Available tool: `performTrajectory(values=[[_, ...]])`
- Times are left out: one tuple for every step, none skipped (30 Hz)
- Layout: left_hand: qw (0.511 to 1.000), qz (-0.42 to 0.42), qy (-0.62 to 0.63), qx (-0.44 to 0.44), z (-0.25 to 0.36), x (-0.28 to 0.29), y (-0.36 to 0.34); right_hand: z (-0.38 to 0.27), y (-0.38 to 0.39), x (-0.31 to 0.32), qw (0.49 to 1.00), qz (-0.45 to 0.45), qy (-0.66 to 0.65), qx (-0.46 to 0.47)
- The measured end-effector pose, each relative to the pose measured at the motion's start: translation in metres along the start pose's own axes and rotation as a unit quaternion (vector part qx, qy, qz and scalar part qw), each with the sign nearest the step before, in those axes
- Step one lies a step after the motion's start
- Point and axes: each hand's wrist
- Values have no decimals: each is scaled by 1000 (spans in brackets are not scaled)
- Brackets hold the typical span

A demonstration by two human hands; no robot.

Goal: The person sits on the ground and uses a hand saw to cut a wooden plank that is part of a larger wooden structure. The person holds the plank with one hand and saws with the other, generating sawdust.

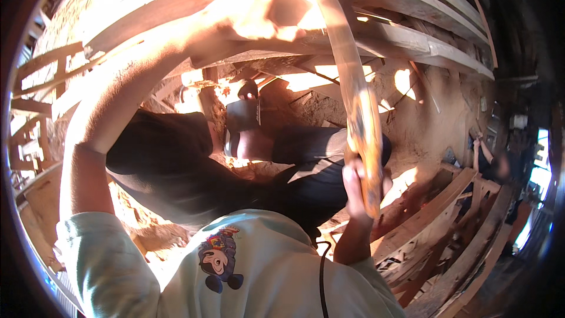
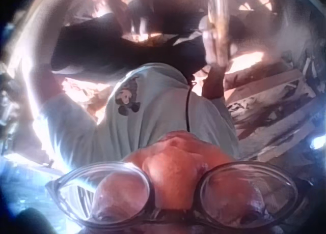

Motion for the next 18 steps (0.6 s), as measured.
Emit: performTrajectory(values=[[1000, 6, -12, 11, -2, 8, -1, 5, -8, -3, 993, -71, 79, 46], [999, 12, -22, 19, -1, 16, -2, 9, -15, -4, 973, -140, 156, 93], [999, 4, -29, 41, 14, 18, -9, 10, -14, 0, 938, -189, 251, 149], [996, -1, -44, 79, 20, 26, -7, 3, -6, 18, 933, -195, 259, 158], [995, -26, -42, 90, 21, 33, -4, -4, 2, 34, 929, -202, 265, 164], [994, -51, -36, 85, 27, 34, -11, -10, 14, 55, 925, -196, 275, 175], [991, -76, -43, 103, 26, 44, -5, -20, 14, 52, 938, -193, 252, 138], [984, -93, -61, 136, 23, 55, 0, -29, 11, 48, 949, -191, 229, 105], [978, -117, -67, 158, 22, 53, 1, -41, 12, 43, 957, -176, 218, 73], [974, -143, -69, 162, 26, 44, -8, -47, 16, 36, 957, -137, 254, -41], [969, -168, -71, 167, 32, 36, -16, -33, 11, 33, 916, -193, 337, 98], [976, -155, -78, 133, 27, 30, -22, -19, 4, 30, 849, -223, 412, 243], [978, -140, -95, 122, 8, 31, -14, 0, -9, 17, 747, -288, 427, 421], [979, -125, -113, 111, -10, 34, -7, 19, -20, 3, 614, -290, 425, 598], [992, -85, -83, 28, 2, 16, -24, 14, -16, 5, 596, -263, 481, 587], [995, -40, -88, -14, 2, 29, -11, 15, -19, -2, 593, -258, 487, 587], [993, 4, -111, -43, -3, 36, 1, 15, -21, 2, 595, -268, 498, 571], [988, 49, -121, -80, -14, 30, 10, 17, -14, 15, 621, -284, 523, 511]])
Point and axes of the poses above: each hand's wrist, its own y-axis away from the middle knuckle, its own x-axis out of the back of the hand, z = x × y, and after that the axes turned 15 degrees about x, right-handed
